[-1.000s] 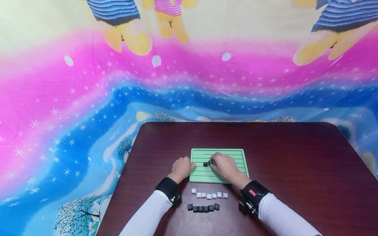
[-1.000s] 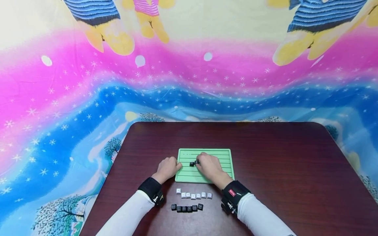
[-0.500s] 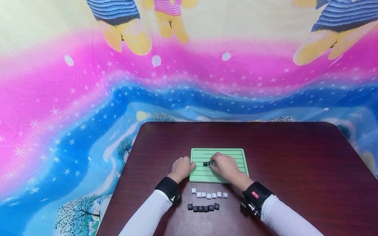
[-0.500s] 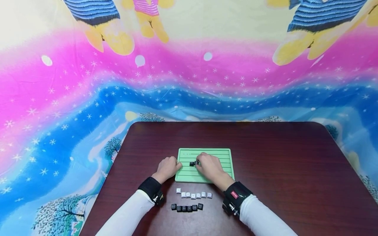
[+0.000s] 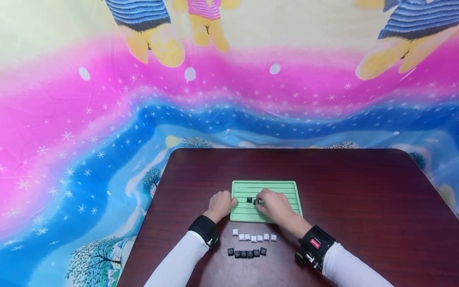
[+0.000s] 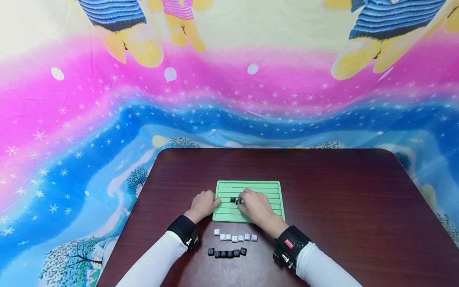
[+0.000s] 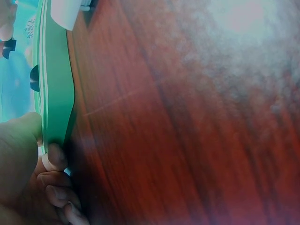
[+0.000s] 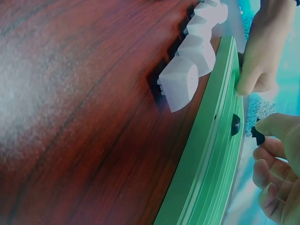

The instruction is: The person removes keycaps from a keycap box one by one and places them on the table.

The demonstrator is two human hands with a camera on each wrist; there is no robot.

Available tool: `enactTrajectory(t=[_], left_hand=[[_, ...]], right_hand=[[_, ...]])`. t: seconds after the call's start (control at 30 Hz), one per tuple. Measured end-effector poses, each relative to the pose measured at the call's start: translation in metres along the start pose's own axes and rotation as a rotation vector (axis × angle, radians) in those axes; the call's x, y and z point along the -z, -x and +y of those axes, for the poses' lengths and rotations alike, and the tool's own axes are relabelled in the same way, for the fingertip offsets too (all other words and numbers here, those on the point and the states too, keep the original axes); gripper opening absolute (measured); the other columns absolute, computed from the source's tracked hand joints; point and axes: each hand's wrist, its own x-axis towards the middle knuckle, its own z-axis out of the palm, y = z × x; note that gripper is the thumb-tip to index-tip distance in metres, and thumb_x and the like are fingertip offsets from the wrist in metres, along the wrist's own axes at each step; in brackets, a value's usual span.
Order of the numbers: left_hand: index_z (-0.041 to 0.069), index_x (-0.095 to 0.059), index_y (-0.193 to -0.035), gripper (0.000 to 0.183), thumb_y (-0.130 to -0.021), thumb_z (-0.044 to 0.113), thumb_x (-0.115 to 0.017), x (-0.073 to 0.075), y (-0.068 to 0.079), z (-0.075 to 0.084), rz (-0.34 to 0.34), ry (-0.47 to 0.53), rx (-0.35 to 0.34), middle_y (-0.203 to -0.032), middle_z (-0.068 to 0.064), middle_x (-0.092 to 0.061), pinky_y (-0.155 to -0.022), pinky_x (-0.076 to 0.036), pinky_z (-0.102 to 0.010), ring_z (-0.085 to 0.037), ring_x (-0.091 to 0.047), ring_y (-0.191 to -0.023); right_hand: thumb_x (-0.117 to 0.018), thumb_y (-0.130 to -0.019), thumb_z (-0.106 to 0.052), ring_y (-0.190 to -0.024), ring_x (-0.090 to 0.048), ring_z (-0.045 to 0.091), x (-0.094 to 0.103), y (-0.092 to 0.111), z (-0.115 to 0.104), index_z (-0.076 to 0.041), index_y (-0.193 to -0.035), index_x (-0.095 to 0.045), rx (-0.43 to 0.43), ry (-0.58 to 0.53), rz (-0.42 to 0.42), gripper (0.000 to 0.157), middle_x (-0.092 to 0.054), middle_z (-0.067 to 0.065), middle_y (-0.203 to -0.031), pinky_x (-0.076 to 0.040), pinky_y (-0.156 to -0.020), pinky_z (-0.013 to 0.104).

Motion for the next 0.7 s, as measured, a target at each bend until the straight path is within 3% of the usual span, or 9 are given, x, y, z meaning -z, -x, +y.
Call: enactTrajectory(t=[0.7], left_hand=[[0.016,-0.034,-0.056,0.043,-0.090,0.027,-0.059,0.002,0.000,0.000,-0.005,0.002,0.012,-0.055,0.002,-0.031,-0.047,-0.032,-0.032,-0.018,-0.038,-0.049]], right_hand=[[-0.079,-0.083,-0.027,-0.070,-0.065,0.009,0.005,0.014,-0.012,-0.017,-0.094,-0.075,0.041,-0.031,0.003,0.015,-0.069,-0.005,-0.089,-0.050,-0.056,0.025]])
